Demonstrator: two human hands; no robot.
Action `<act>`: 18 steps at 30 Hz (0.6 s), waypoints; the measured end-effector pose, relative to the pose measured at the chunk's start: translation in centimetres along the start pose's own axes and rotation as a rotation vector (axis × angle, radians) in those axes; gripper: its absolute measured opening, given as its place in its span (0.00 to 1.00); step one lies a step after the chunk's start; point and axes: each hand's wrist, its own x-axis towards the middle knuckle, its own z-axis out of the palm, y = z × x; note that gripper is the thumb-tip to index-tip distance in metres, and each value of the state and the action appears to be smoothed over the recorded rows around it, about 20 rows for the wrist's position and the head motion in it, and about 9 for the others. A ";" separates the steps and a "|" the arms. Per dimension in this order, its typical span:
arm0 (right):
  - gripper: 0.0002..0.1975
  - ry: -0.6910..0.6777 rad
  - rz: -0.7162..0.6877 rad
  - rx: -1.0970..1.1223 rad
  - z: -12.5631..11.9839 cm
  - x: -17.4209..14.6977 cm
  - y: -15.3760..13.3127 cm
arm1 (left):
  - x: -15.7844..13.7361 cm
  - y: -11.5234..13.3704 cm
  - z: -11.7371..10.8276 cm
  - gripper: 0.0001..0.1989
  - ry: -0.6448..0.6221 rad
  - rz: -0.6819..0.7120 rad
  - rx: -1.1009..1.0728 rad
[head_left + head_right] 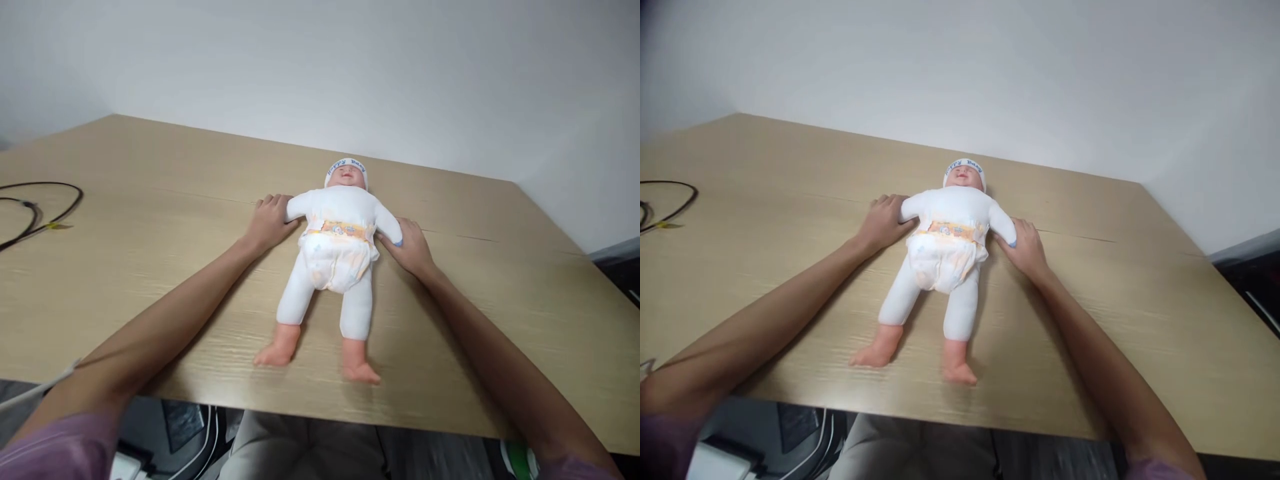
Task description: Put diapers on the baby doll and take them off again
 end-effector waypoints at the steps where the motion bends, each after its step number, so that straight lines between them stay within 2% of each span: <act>1: 0.32 0.009 0.001 -0.005 -0.1 -0.1 0.0 | -0.1 -0.1 0.0 0.30 0.005 0.004 0.004; 4: 0.31 0.032 0.020 -0.012 -0.2 -0.2 -0.5 | -0.2 0.1 0.0 0.30 -0.005 0.001 0.023; 6: 0.28 0.043 0.079 -0.004 0.1 -0.5 -1.8 | -0.3 1.0 -0.1 0.28 -0.018 -0.018 0.013; 10: 0.22 0.050 0.294 0.079 1.2 -1.5 -6.1 | -1.6 4.8 -0.7 0.25 -0.057 -0.138 -0.126; 13: 0.22 0.000 0.289 0.175 0.9 -2.5 -8.7 | -3.5 7.8 -2.5 0.25 -0.090 -0.199 -0.245; 16: 0.22 -0.006 0.258 0.273 -2.0 -4.4 -9.9 | -7.6 10.1 -5.4 0.24 -0.053 -0.212 -0.274; 18: 0.24 -0.020 0.260 0.324 -5.3 -7.1 -10.4 | -13.0 11.4 -7.2 0.22 0.003 -0.185 -0.256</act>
